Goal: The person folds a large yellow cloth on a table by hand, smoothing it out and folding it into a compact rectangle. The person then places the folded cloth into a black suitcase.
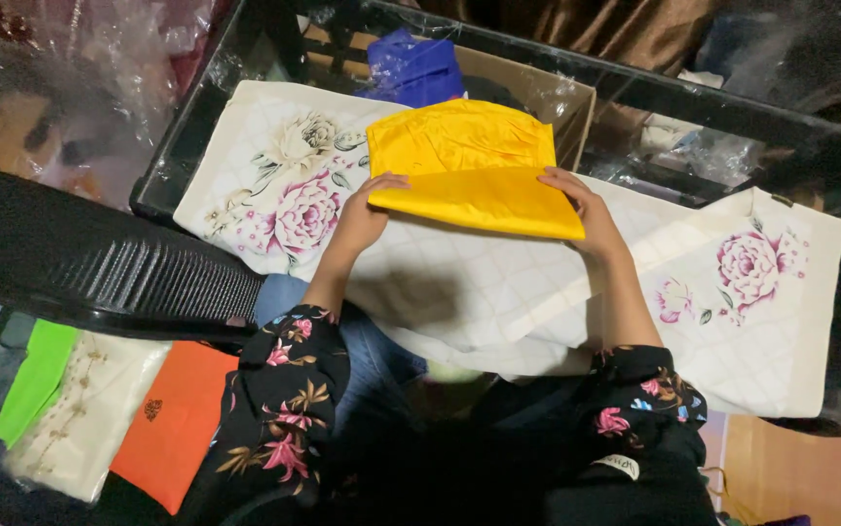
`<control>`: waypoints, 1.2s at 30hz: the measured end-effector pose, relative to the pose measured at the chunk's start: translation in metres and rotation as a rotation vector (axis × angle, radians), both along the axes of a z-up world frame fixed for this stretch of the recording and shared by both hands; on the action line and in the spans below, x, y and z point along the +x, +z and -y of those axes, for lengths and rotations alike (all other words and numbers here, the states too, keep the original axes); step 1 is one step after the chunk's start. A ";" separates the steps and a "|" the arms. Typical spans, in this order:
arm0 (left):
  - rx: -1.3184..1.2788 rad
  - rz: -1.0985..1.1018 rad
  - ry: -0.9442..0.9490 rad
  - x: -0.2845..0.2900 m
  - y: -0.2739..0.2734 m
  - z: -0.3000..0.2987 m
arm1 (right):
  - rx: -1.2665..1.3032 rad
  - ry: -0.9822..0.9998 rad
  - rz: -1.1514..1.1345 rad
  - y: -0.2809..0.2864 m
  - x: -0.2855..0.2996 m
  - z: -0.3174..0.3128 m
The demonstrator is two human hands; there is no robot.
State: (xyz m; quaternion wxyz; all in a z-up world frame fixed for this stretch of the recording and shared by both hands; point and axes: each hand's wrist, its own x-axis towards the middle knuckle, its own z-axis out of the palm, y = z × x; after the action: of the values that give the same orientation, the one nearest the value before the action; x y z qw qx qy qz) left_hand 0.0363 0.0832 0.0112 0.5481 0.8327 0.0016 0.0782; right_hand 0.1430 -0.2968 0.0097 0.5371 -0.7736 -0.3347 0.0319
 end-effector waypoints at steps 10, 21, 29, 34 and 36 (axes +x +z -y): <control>0.091 -0.092 0.254 0.035 -0.034 0.000 | -0.232 -0.379 -0.174 -0.017 0.014 -0.011; 0.690 -0.031 0.540 0.076 -0.036 0.013 | -0.475 -0.765 -0.317 -0.024 0.046 -0.056; 0.827 0.106 0.553 0.081 -0.010 0.022 | -0.459 -0.807 -0.292 -0.033 0.052 -0.061; 0.838 0.330 -0.022 0.078 0.013 0.053 | -0.454 -0.796 -0.172 -0.039 0.053 -0.058; 1.046 0.181 -0.172 0.085 0.012 0.067 | -0.385 -0.792 -0.415 -0.039 0.061 -0.052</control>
State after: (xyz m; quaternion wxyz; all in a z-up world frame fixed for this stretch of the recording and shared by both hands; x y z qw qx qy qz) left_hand 0.1217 0.0157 0.0229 0.0624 0.9817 -0.1530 0.0950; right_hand 0.2042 -0.2451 -0.0296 0.4105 -0.9041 0.1115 0.0401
